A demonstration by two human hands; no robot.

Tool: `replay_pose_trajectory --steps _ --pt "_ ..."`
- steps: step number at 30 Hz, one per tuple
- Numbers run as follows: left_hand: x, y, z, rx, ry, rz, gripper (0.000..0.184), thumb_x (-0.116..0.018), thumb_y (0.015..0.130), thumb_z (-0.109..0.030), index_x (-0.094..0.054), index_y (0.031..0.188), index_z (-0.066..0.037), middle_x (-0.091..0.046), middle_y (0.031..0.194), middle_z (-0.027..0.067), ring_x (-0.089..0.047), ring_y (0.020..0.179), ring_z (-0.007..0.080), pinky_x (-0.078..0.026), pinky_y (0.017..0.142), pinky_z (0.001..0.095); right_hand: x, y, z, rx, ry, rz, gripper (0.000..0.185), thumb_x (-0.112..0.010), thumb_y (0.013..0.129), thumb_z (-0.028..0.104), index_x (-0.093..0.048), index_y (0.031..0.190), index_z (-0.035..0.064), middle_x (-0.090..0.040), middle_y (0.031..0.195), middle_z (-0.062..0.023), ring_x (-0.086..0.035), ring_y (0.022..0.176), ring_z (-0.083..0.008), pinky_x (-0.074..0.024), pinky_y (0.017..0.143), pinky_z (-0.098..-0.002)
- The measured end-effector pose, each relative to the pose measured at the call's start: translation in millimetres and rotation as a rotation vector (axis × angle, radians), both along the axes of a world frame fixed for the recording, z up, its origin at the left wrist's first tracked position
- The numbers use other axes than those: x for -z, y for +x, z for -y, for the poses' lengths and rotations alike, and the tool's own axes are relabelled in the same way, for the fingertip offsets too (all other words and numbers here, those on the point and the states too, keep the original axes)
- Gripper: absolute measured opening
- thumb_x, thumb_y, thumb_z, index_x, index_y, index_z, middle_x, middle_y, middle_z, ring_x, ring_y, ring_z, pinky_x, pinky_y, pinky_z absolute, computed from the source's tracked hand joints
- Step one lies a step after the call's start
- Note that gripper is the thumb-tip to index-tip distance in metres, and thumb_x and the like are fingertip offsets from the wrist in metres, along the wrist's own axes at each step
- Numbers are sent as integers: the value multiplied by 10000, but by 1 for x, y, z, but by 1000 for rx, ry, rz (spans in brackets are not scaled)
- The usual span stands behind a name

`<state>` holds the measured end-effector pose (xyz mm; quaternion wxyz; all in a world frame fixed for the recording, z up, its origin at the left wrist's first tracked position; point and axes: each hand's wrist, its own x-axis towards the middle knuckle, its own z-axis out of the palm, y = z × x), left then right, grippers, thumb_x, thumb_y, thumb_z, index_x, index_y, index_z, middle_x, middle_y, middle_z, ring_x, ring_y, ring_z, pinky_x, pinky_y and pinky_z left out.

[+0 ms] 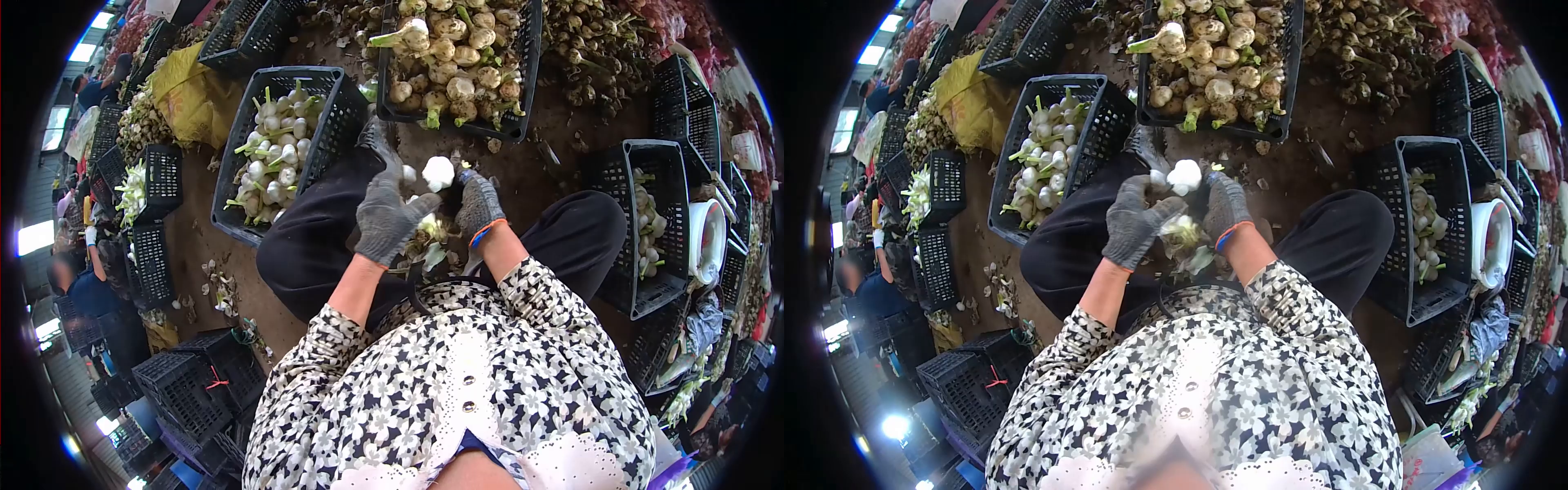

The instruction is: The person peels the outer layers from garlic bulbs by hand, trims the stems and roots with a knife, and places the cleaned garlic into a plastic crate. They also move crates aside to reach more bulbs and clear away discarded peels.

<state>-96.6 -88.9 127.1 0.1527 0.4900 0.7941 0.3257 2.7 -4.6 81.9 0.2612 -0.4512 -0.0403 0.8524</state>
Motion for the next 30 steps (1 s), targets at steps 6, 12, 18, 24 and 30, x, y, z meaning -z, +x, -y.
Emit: replay_pose_trajectory --steps 6,12,18,24,30 --pt "19 -1 -15 -59 -30 654 170 -572 740 -210 -590 735 -40 -560 621 59 -533 570 211 -419 542 303 30 5 7 -289 918 461 167 -451 789 110 -576 861 26 -575 703 -68 -541 608 -149 -448 562 -274" --pt "-4 -5 -15 -504 310 2256 101 -482 743 -113 -487 761 -14 -468 616 36 -475 544 152 -411 533 271 16 12 5 -301 754 78 149 -489 761 114 -580 852 39 -577 700 -36 -548 607 -136 -451 539 -298" --pt "18 -6 -8 68 212 320 321 -561 775 -78 -455 1072 -15 -478 974 62 -478 813 122 -420 720 243 33 -17 5 -243 227 -203 132 -472 797 98 -593 815 47 -581 711 -42 -557 611 -146 -466 567 -251" --pt "-18 -107 -18 -511 306 -432 325 -548 784 -111 -454 1057 39 -482 1037 89 -501 852 153 -405 751 236 9 -25 -55 -573 1430 727 214 -531 751 220 -606 940 153 -591 888 -116 -562 836 -265 -445 730 -316" --pt "-12 -100 -26 -447 272 252 184 -524 809 -160 -583 807 14 -580 744 32 -516 687 83 -410 604 200 50 -56 -113 -1056 2276 1268 351 -489 690 105 -550 1024 191 -571 931 -87 -542 872 -289 -434 734 -386"
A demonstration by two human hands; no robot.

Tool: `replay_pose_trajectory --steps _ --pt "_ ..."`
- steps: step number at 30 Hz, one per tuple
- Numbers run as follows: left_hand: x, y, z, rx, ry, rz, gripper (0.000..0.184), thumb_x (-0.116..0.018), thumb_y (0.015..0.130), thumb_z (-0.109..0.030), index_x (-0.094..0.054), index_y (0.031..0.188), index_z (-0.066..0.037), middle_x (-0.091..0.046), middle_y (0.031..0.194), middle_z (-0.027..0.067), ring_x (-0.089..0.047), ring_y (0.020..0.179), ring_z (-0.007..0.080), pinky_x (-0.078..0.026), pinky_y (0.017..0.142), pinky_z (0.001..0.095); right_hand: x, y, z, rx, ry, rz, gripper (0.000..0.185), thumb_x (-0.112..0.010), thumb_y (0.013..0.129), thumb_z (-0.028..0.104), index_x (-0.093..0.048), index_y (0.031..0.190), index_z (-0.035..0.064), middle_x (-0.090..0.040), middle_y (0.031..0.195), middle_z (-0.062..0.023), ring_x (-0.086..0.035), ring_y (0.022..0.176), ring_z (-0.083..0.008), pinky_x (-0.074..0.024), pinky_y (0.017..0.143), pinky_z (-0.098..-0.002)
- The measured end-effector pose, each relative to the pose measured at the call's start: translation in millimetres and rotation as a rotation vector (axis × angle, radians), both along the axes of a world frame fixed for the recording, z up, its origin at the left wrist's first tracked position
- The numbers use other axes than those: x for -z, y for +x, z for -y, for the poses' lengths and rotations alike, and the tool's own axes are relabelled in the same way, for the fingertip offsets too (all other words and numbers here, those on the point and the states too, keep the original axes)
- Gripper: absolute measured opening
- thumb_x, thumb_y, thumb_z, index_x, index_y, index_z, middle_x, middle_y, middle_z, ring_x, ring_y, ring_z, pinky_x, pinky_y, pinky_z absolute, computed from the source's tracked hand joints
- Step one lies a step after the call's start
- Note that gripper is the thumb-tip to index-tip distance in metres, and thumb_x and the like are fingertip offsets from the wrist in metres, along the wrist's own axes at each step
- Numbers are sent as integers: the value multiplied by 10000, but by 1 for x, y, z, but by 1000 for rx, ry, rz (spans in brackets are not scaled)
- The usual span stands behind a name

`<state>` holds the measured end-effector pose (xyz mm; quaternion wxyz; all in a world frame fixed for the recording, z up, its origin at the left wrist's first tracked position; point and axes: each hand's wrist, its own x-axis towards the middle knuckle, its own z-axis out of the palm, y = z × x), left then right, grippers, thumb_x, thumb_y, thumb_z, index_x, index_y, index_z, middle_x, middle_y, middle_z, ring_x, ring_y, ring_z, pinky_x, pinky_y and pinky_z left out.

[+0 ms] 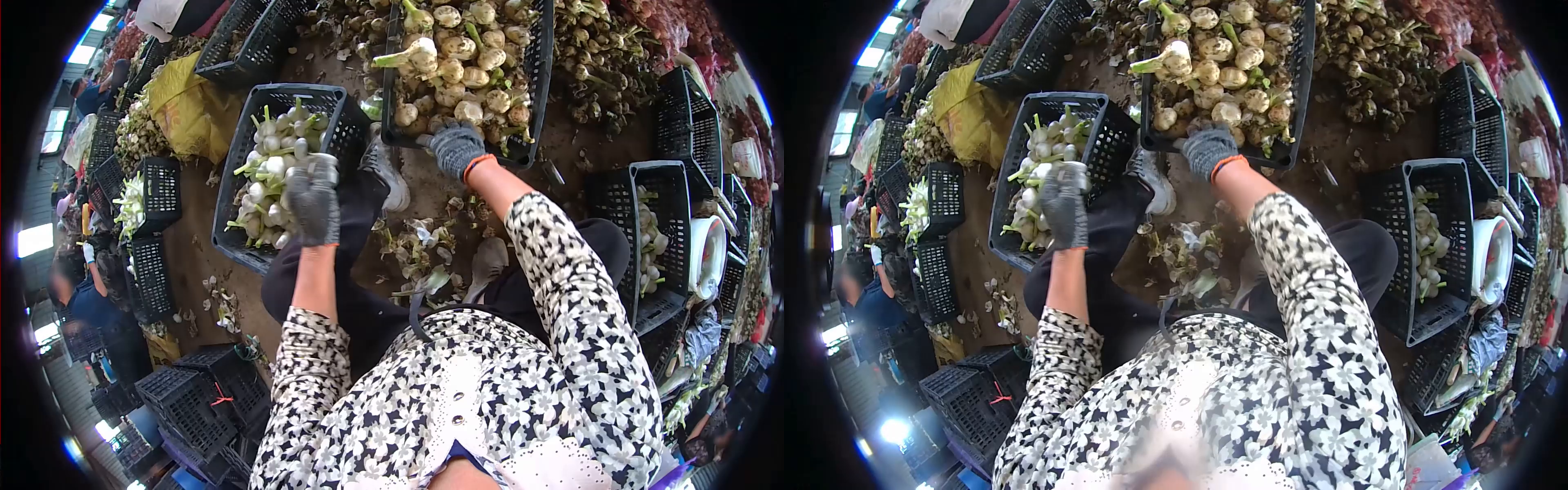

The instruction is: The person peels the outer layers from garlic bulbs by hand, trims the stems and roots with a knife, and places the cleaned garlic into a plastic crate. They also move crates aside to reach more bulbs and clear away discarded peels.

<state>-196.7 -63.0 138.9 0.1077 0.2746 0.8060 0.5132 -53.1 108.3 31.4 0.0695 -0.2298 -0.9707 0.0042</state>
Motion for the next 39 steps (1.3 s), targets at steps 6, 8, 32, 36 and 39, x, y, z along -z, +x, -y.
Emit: replay_pose_trajectory --steps 6,8,32,36,39 --pt "25 44 1 303 -103 -116 286 -636 708 -126 -559 963 -22 -579 858 55 -530 755 122 -435 691 244 -22 12 -11 235 -534 -433 260 -486 727 124 -549 980 125 -577 885 -143 -564 789 -306 -449 692 -377" --pt "29 58 -3 348 4 24 420 -648 689 -113 -490 1071 -39 -555 934 56 -514 819 125 -425 736 254 -41 31 1 467 -910 -679 258 -504 746 154 -547 986 69 -594 848 -144 -575 772 -261 -453 689 -332" --pt "24 107 14 513 68 318 481 -695 600 -1 -405 982 -41 -500 898 40 -496 805 103 -429 734 240 -43 79 107 568 -1672 -913 259 -593 750 224 -569 845 -16 -565 696 -53 -491 628 -105 -411 564 -264" --pt "18 109 14 502 58 317 496 -696 590 4 -408 993 -37 -497 899 44 -495 804 105 -430 734 238 -19 85 103 465 -1522 -833 222 -569 758 181 -555 867 -12 -566 725 -56 -489 645 -112 -414 572 -266" --pt "24 107 15 486 108 379 477 -692 591 -12 -418 981 -28 -512 868 53 -507 771 111 -444 690 238 -27 82 102 577 -1708 -851 199 -542 763 143 -545 887 -12 -570 753 -60 -501 666 -114 -423 583 -260"
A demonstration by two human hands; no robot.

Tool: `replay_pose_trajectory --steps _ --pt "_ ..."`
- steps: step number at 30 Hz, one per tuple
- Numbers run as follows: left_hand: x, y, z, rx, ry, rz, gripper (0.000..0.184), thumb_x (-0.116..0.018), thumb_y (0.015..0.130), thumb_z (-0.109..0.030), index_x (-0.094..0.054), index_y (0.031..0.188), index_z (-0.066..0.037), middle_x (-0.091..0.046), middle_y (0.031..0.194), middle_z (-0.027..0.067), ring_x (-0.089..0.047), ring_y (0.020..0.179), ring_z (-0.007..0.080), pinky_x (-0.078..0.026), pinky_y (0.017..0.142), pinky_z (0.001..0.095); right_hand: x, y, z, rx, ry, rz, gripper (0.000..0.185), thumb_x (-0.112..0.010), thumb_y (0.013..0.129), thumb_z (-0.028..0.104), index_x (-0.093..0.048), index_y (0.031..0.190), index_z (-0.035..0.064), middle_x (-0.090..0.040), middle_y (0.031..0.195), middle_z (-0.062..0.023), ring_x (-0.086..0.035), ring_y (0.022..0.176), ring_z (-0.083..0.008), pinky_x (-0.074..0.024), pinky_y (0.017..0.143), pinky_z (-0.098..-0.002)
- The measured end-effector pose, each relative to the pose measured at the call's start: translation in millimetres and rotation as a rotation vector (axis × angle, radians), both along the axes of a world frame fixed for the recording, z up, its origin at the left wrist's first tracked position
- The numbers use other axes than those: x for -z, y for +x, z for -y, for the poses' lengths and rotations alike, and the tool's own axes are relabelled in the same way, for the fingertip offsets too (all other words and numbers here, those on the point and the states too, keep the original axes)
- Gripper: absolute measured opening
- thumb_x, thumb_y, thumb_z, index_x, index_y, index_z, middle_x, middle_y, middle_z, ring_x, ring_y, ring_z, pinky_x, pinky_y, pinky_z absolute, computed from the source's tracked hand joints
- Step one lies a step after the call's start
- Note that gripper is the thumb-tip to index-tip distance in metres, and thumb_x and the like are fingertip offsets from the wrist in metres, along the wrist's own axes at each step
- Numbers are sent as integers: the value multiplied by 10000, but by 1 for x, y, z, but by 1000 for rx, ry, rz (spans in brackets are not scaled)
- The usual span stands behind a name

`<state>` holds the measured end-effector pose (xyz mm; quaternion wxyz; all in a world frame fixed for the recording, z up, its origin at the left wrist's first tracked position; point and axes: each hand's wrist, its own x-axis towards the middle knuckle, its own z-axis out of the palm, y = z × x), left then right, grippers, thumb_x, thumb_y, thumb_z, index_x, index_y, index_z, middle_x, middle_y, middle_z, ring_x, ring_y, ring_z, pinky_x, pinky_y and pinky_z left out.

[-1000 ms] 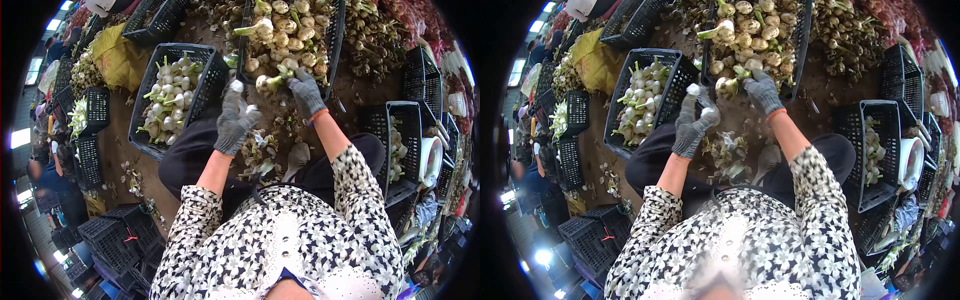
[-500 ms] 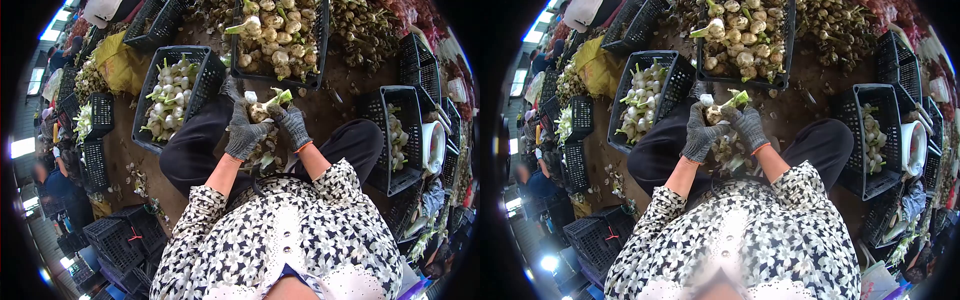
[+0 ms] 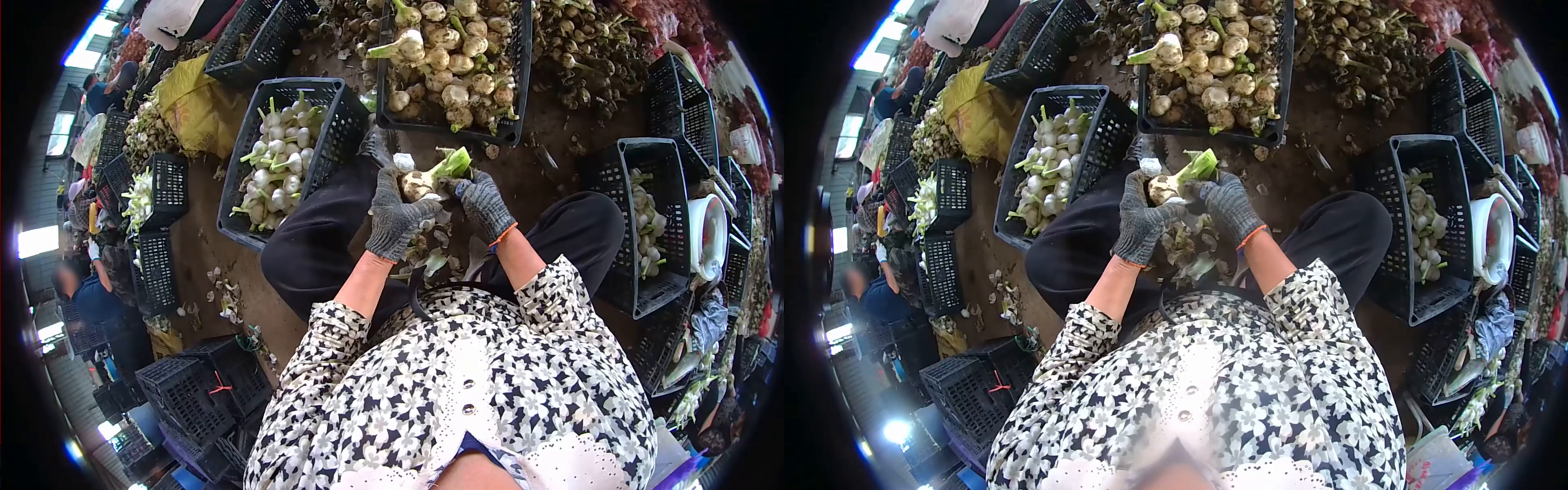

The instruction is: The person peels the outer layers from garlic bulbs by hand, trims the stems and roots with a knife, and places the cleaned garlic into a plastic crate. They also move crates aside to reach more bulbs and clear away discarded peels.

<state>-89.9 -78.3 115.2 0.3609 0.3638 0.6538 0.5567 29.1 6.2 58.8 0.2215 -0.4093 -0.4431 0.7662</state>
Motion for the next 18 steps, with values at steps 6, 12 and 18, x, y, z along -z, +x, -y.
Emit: replay_pose_trajectory --steps 6,12,18 --pt "-2 7 3 -22 49 358 347 -617 696 -88 -437 987 -27 -523 804 48 -516 719 108 -458 644 236 -25 -3 1 166 -173 -276 175 -527 743 86 -551 887 -10 -569 757 -41 -532 704 -115 -439 605 -235" --pt "22 -5 -10 -311 7 991 237 -518 816 -293 -529 899 -71 -525 832 8 -483 798 64 -400 763 232 46 5 0 -15 181 -268 219 -537 741 65 -549 950 2 -592 851 -82 -577 775 -164 -467 666 -252" --pt "7 7 -1 -60 22 302 301 -544 787 -336 -518 900 -58 -528 816 11 -511 730 102 -427 681 238 38 3 1 -86 460 -186 304 -624 639 166 -577 912 41 -587 790 -147 -559 739 -296 -448 657 -355"
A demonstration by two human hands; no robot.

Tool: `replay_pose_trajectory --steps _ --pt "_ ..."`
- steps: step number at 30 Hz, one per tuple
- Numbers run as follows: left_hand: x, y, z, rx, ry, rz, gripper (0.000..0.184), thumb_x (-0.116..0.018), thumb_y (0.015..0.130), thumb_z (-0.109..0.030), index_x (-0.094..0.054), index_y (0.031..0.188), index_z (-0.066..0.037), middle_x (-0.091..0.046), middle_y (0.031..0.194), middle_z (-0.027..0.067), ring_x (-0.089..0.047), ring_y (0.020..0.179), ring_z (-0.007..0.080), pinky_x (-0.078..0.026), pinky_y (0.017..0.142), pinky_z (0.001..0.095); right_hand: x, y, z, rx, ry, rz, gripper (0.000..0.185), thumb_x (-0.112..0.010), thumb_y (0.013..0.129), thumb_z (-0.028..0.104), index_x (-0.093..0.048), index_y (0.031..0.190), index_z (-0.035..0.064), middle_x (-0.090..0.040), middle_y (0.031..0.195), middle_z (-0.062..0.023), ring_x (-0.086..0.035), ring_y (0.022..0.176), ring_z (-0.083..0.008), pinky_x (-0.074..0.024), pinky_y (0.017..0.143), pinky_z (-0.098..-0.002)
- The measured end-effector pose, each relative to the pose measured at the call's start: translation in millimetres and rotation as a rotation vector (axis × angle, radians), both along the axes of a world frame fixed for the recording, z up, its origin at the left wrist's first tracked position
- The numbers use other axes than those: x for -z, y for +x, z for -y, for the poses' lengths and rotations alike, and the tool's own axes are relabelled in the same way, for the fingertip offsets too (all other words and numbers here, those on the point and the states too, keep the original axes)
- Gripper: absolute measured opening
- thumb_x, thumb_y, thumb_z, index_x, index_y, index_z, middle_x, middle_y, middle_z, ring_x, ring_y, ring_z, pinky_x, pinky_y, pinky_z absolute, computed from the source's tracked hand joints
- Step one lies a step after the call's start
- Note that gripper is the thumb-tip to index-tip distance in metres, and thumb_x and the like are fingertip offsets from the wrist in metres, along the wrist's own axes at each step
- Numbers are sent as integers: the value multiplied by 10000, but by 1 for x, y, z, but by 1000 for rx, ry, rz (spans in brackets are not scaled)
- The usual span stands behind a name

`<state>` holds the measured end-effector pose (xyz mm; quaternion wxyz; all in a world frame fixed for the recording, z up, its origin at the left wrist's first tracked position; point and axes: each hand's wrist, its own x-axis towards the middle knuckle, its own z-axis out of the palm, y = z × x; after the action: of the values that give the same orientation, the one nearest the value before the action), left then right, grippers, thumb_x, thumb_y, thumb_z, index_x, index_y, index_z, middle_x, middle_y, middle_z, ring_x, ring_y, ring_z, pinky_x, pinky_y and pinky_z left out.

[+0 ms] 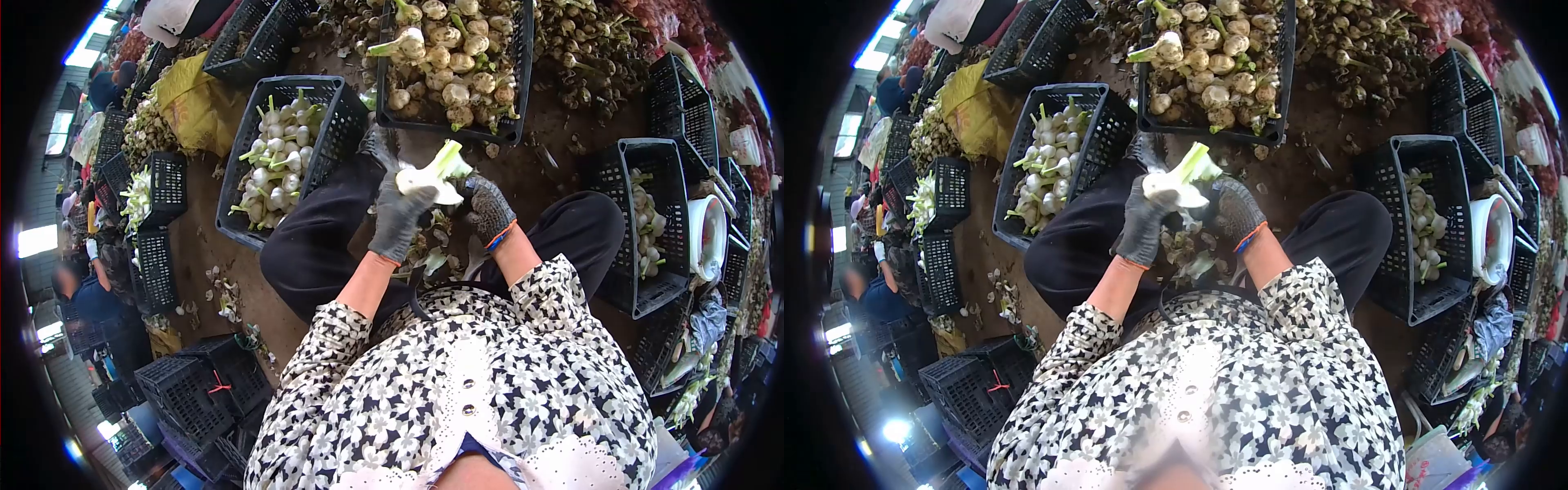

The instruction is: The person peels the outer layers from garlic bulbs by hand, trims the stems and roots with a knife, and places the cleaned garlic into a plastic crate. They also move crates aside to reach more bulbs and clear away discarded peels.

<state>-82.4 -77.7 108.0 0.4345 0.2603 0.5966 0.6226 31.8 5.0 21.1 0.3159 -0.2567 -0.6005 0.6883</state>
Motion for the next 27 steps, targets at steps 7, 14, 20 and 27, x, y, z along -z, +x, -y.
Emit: replay_pose_trajectory --steps 7,14,20,27 --pt "-11 1 -8 42 144 1101 601 -448 727 -556 -474 982 -12 -556 770 81 -544 628 187 -468 575 281 -32 3 -1 40 -266 11 295 -626 668 60 -553 953 45 -583 883 -108 -560 800 -201 -457 718 -301" --pt "-21 -4 -1 95 -90 -929 507 -696 660 -261 -420 1006 -14 -560 872 95 -566 747 169 -468 637 313 -58 2 4 63 -269 -143 130 -578 760 174 -569 865 97 -548 851 -43 -529 761 -111 -430 608 -246" --pt "-26 -11 -6 56 -1 756 310 -573 773 -200 -477 1022 -41 -555 900 76 -559 790 166 -464 688 269 -85 -2 -2 101 -842 -155 183 -554 742 108 -573 893 6 -590 775 -58 -560 655 -128 -453 590 -237" --pt "0 -12 -19 -169 14 474 190 -521 794 -128 -556 927 2 -579 886 93 -570 766 184 -494 660 320 -51 -12 -8 267 -719 69 192 -583 742 133 -568 897 21 -599 830 -95 -582 688 -188 -484 625 -287"
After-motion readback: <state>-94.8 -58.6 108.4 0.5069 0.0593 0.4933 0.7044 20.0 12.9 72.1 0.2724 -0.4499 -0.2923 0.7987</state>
